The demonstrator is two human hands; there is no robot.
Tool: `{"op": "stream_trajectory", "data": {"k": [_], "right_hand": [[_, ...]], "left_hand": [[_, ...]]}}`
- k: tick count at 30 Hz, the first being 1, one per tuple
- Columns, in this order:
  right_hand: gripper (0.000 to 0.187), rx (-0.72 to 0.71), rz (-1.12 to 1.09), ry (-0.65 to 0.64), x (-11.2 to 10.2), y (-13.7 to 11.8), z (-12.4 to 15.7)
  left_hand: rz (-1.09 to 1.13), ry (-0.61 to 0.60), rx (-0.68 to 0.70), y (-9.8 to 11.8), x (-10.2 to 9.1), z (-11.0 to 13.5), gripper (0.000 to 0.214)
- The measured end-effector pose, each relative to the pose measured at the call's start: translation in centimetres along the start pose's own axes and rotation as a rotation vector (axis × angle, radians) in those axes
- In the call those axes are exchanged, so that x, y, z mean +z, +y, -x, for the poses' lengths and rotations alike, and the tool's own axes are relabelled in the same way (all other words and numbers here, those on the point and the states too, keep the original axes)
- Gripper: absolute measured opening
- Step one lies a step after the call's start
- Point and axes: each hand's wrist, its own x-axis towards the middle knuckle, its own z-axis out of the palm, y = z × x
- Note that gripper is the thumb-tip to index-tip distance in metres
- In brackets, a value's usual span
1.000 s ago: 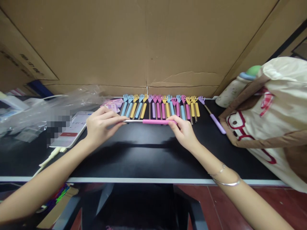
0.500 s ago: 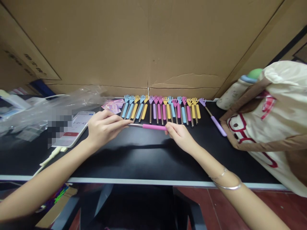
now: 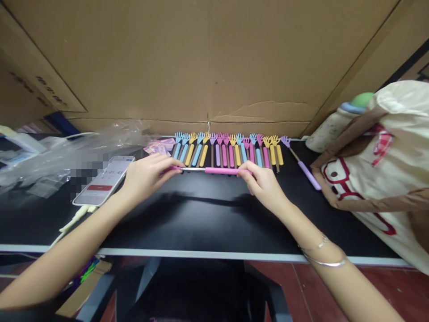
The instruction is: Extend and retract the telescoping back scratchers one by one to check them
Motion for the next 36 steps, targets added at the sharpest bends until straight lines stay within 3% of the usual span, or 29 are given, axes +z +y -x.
{"op": "stream_trajectory", "data": {"k": [7, 11, 24, 36], "right_hand": [[0.028, -0.016, 0.03, -0.033, 0.2, 0.4, 0.1], [0.026, -0.078, 0.102, 0.001, 0.3, 0.4, 0.0], [0.028, -0.091, 0.102, 0.006, 0.9, 0.1, 0.2], [0.037, 0.041, -0.062, -0.109, 1.1, -0.1, 0.4]], "left_hand": [[0.233, -0.192, -0.072, -0.5, -0.1, -0.1, 0.018], [0.293, -0.238, -0.105, -0.7, -0.1, 0.0, 0.017], [0.258, -0.07, -0.031, -0.1, 0.4, 0.1, 0.021], [0.191, 0.097, 0.134, 0.1, 0.6, 0.2, 0.02]]}}
